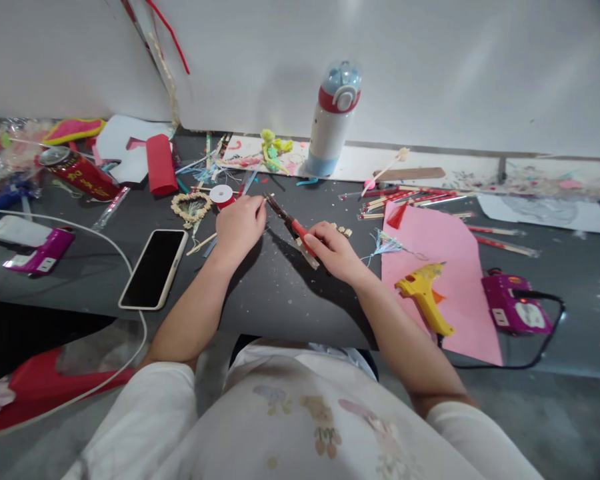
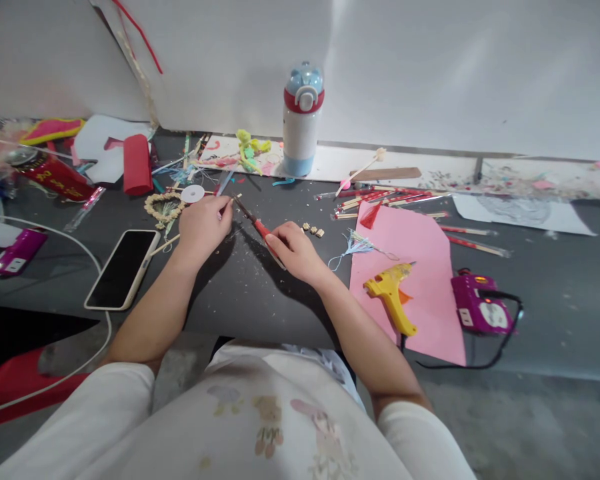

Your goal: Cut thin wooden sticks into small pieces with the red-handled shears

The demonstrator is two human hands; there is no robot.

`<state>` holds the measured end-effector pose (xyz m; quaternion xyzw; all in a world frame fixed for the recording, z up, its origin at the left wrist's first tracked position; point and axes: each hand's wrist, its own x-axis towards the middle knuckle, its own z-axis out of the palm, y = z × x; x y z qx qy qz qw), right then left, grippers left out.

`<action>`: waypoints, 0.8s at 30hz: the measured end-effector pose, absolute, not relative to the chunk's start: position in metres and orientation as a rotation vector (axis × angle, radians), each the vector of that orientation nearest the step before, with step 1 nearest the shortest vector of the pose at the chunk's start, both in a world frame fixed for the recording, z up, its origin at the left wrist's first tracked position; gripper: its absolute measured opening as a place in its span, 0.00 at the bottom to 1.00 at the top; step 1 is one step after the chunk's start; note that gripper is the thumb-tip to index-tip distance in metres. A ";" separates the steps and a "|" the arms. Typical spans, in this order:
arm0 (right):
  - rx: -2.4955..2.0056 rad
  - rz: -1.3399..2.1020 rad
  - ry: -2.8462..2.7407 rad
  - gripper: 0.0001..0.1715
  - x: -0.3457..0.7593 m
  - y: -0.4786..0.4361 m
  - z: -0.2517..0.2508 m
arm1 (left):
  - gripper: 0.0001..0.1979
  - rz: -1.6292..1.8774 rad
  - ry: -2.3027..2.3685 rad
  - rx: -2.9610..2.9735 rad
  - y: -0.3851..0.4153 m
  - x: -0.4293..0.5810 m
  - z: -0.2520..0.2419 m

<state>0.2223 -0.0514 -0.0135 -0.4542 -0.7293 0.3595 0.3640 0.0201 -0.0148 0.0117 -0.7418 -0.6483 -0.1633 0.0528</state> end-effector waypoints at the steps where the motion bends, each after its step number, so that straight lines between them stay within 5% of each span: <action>1: -1.170 0.923 -1.875 0.16 0.222 -0.051 -0.014 | 0.17 -0.500 -1.968 -2.259 -0.015 0.020 0.011; 24: -1.196 1.041 -1.740 0.18 0.219 -0.054 -0.012 | 0.16 -0.594 -1.959 -2.307 -0.014 0.019 0.013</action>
